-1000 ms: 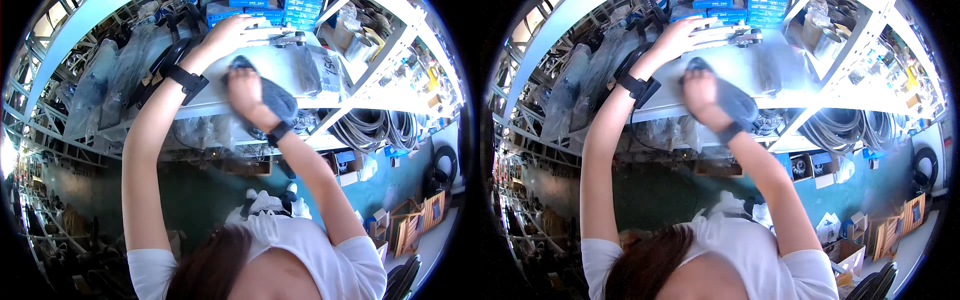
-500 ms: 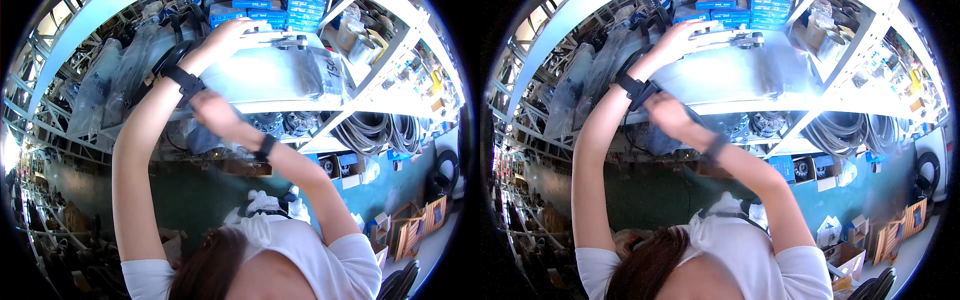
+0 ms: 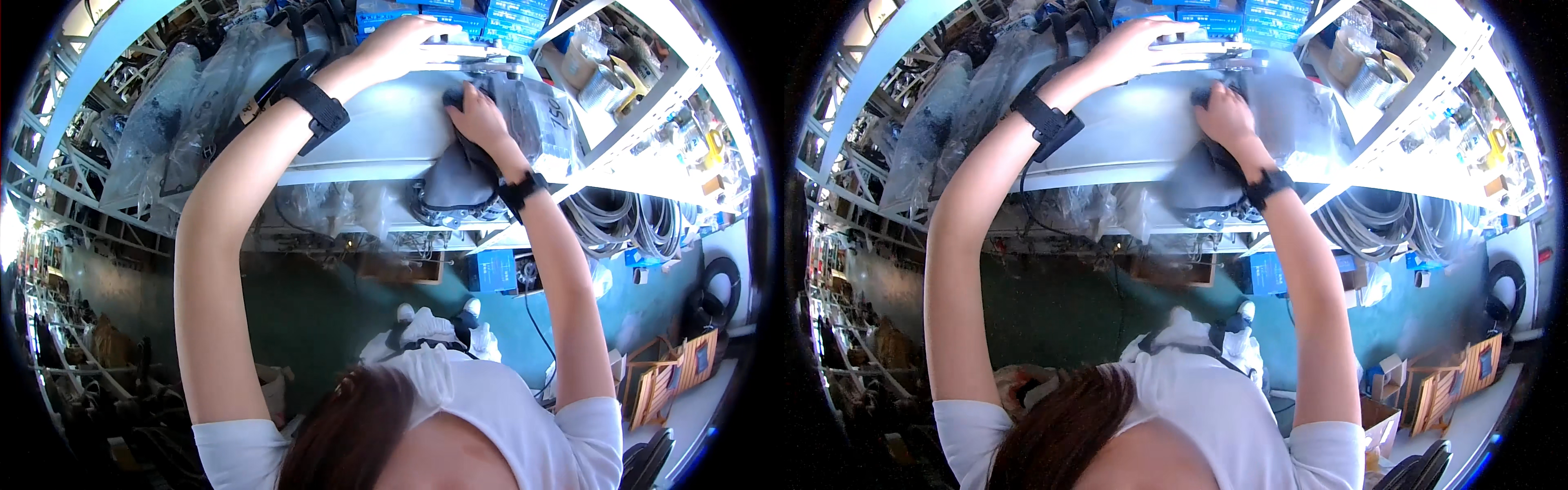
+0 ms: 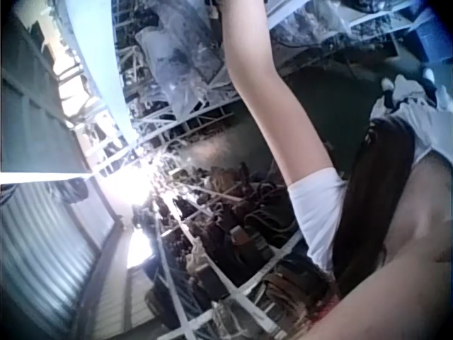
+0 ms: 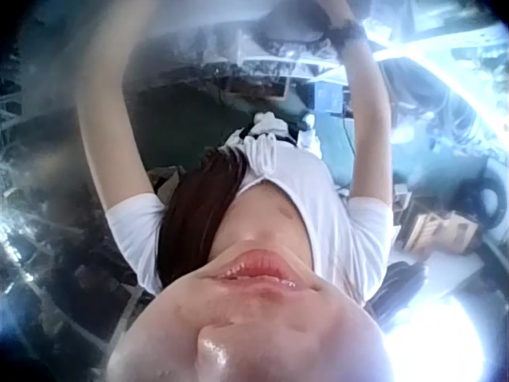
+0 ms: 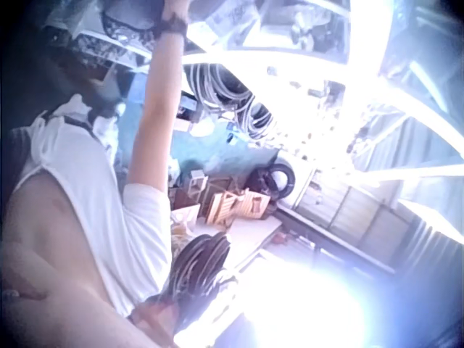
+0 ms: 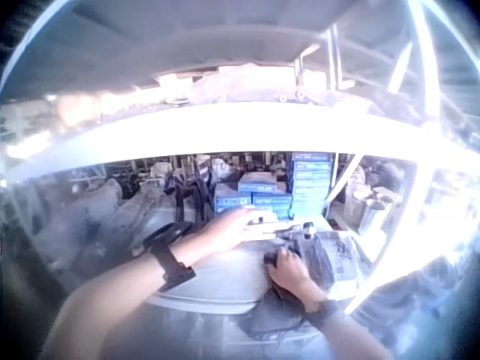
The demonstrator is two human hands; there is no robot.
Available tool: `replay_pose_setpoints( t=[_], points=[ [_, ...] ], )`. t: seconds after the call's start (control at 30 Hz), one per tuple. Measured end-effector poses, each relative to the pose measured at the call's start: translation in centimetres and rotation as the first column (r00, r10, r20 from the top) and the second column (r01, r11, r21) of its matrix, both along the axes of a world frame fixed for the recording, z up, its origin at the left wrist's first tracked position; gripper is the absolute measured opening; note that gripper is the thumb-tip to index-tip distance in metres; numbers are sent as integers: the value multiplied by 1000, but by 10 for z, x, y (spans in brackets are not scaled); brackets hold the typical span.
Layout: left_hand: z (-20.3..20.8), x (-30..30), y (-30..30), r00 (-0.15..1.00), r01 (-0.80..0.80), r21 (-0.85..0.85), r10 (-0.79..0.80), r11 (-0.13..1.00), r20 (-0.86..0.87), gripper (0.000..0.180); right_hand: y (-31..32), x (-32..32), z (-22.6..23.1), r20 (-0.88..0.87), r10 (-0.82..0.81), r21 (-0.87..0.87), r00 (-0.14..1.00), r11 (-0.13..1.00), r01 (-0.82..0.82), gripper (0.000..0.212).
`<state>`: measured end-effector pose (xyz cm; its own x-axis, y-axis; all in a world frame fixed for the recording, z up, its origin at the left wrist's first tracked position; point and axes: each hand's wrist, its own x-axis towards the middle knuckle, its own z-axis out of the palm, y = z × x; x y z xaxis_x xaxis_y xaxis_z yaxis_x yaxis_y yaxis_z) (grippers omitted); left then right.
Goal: The person wipes a variety of automotive components including a control unit, piping, and metal cylinders using a cloth while moving between storage shelves.
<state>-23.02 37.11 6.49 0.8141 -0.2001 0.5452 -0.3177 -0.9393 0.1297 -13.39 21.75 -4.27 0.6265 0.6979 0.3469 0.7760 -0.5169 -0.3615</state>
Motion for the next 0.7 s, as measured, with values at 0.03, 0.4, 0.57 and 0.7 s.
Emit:
replay_pose_setpoints(
  t=[0.03,0.4,0.57,0.7],
  points=[
    [0,1,-1,1000,5,-4,-5,1000,-6,43,12,0,3,-63,16,-42,998,999,-19,40],
    [-7,2,16,999,43,-26,-42,999,19,46,95,-98,0,-50,402,12,914,916,-402,30],
    [-1,-5,7,999,28,-3,-28,1000,-18,46,93,-127,-6,33,579,9,815,815,-579,41],
    [-1,-12,3,999,3,-32,-4,999,-41,44,52,-134,-8,130,605,261,785,743,-616,36]
  ],
)
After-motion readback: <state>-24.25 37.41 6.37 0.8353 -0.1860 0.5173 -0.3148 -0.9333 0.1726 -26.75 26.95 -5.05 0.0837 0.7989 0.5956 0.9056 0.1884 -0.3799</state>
